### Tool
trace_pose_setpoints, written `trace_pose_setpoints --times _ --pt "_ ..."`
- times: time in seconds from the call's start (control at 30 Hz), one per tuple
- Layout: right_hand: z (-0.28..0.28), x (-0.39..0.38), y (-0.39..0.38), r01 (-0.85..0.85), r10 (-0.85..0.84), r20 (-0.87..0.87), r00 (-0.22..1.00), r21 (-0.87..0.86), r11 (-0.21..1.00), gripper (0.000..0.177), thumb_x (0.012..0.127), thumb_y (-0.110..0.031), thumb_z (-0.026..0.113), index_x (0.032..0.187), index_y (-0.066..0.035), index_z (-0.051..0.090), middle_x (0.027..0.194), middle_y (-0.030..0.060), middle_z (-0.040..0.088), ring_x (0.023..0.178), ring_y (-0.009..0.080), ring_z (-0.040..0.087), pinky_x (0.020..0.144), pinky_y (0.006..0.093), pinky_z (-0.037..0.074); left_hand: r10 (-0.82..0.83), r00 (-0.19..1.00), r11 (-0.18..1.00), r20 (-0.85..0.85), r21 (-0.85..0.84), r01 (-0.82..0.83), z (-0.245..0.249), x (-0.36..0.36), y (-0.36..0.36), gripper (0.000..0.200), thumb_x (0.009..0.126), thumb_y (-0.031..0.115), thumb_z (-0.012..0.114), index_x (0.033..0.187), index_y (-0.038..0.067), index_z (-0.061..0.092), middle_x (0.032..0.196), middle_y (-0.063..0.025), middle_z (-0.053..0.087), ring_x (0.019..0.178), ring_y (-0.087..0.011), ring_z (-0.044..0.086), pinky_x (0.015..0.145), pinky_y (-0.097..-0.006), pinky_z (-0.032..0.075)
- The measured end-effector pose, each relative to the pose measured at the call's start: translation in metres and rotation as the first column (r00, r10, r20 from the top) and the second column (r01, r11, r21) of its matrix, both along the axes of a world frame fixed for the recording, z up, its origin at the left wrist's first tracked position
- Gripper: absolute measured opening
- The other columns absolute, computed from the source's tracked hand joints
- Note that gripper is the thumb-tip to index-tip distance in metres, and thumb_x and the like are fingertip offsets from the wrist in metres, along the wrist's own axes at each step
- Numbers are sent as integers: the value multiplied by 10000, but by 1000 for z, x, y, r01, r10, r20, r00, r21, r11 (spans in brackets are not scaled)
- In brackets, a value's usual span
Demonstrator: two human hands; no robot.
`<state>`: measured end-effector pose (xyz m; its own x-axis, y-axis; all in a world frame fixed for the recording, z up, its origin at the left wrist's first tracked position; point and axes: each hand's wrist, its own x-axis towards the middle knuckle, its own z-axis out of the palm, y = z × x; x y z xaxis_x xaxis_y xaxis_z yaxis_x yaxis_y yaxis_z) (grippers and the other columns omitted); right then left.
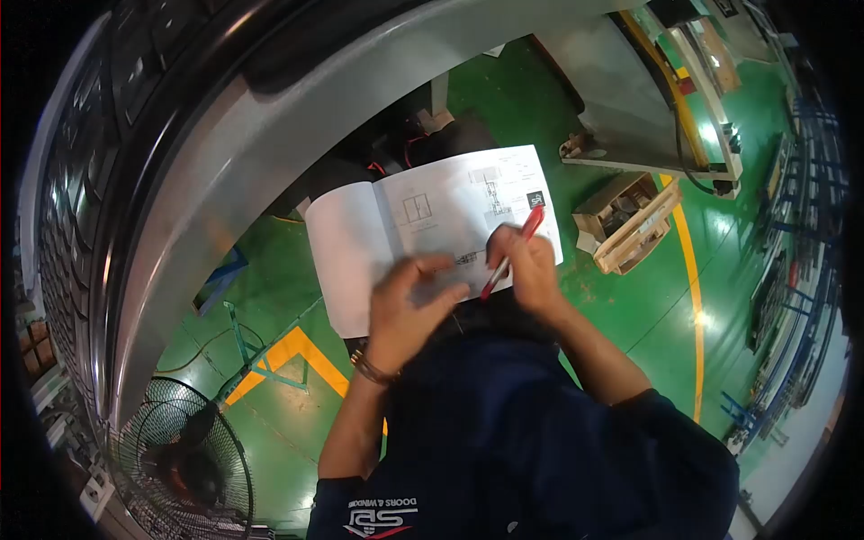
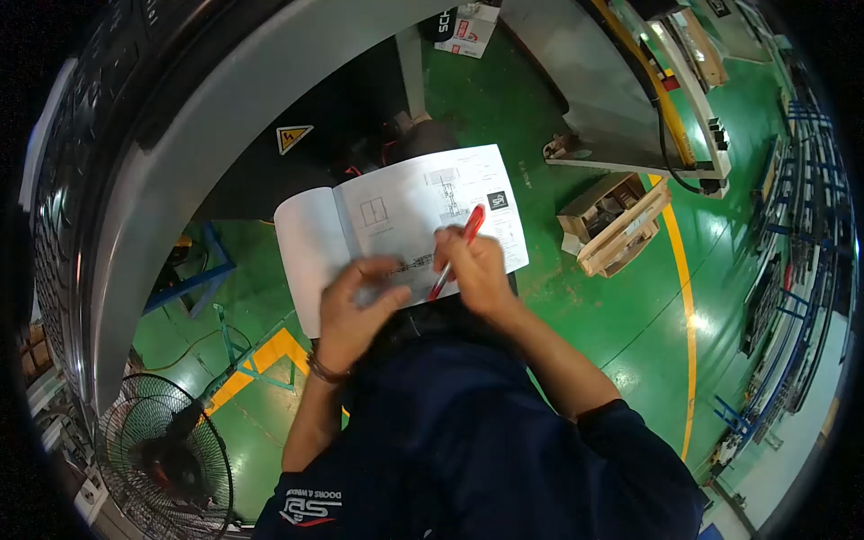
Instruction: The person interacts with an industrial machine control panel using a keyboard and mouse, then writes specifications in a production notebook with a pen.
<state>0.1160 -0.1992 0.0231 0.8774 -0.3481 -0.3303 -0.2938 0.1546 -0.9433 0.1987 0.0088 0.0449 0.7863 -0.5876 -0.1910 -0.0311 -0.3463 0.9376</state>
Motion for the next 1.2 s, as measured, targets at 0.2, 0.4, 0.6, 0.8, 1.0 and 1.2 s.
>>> trace_pose_setpoints --times 0.2,0.4,0.6,0.8,1.0,1.2 --pt "-40 16 -44 94 -119 -141 983 -170 981 530 1123 -377 591 708 -49 620 681 31 627 646 107 553 620 290 424 -18 812 974 584 194 -118 -38 105 -1 469 872 314 877 1240 74 712 1278 -113 725 1286 -337 623 1138 -526 432" --pt "-67 18 -49 205 -204 -55 977 -3 979 508 1118 -353 603 695 -72 595 640 37 592 579 125 560 566 294 428 -234 721 891 653 441 -110 -89 131 12 485 899 493 813 1220 135 748 1270 -82 751 1422 -293 540 1275 -566 214" --pt "-75 24 -51 296 -313 66 948 188 937 530 1129 -336 582 670 -72 547 582 69 546 467 197 553 517 330 450 -217 761 894 611 438 -97 -84 131 19 424 899 450 828 1186 142 776 1195 -96 772 1435 -290 534 1280 -551 226" --pt "-82 25 -54 310 -332 76 940 217 926 530 1130 -349 587 677 -76 555 595 58 542 517 198 568 530 333 457 -160 776 906 610 403 -130 -86 130 18 402 896 445 833 1154 141 782 1160 -91 775 1422 -286 543 1276 -545 232" --pt "-85 28 -53 366 -400 97 911 254 895 528 1119 -376 622 691 -68 594 614 57 588 516 149 550 510 304 449 -163 781 900 603 416 -134 -84 130 17 388 891 431 837 1140 138 785 1147 -92 774 1411 -291 549 1273 -550 235" --pt "-84 29 -56 364 -383 57 922 210 907 521 1115 -375 609 690 -76 577 608 53 557 528 200 568 544 331 474 -162 751 904 640 401 -147 -88 130 19 389 898 439 833 1141 139 787 1131 -95 776 1404 -293 557 1266 -555 251"
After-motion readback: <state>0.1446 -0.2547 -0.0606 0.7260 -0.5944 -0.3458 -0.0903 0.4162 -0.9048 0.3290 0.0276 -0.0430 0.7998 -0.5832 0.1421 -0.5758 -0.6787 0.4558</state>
